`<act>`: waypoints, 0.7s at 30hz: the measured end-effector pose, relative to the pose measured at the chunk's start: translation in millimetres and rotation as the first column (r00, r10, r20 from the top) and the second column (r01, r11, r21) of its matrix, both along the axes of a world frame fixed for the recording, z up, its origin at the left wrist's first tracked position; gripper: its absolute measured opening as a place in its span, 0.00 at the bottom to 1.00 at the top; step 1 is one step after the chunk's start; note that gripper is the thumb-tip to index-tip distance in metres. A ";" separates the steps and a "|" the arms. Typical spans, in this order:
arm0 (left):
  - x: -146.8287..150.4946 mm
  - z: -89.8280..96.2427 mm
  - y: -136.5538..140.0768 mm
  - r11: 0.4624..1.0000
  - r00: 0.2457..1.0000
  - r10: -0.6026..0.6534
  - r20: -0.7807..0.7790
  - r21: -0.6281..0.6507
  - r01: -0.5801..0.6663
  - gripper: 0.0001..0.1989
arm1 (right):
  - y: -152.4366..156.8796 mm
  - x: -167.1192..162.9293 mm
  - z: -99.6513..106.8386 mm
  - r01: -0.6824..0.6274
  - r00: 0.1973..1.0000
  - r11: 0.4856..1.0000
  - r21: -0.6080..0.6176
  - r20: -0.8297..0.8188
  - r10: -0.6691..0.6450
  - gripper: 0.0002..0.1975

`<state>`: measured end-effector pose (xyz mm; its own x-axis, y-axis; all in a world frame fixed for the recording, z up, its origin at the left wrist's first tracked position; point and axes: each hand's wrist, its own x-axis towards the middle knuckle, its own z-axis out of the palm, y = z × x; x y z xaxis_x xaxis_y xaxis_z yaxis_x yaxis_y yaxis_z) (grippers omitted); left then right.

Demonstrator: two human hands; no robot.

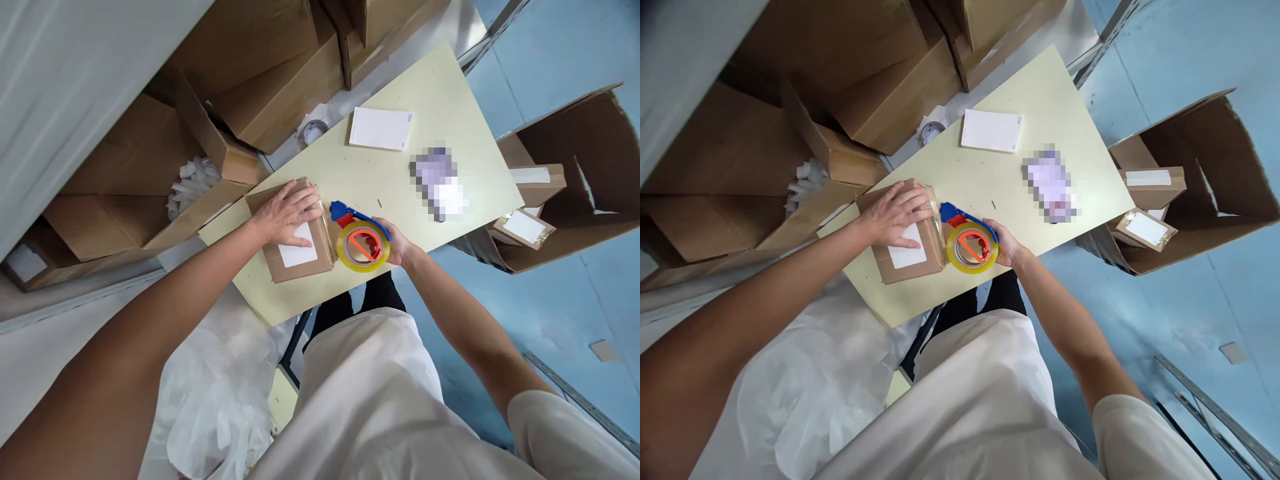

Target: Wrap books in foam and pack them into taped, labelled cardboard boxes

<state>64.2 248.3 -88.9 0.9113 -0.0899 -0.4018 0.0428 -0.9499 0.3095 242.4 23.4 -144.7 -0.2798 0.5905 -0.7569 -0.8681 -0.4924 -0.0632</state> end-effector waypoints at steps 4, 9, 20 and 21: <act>-0.2 -5.3 -1.9 0.999 0.998 0.046 0.044 -0.007 -0.045 0.33 | -20.2 -11.5 -2.7 0.023 0.999 1.000 -0.018 0.032 -0.022 0.18; -3.7 -8.6 -2.6 0.991 0.987 0.133 0.088 0.015 -0.135 0.33 | -80.9 -41.4 -6.4 0.028 0.999 0.997 -0.076 0.016 -0.027 0.14; -34.5 -1.2 -32.8 0.697 0.728 0.669 0.150 0.214 -0.684 0.32 | -58.0 -70.0 -8.5 0.187 0.980 0.981 -0.048 0.082 -0.183 0.15; -39.4 -2.4 -37.1 0.609 0.654 0.734 0.184 0.247 -0.754 0.32 | -40.3 -58.1 -8.5 0.166 0.983 0.986 -0.025 0.088 -0.163 0.16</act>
<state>24.8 211.2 -91.3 0.6356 0.7349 -0.2364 0.7653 -0.6402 0.0676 184.4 -17.0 -153.3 -0.1145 0.5979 -0.7934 -0.9294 -0.3465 -0.1270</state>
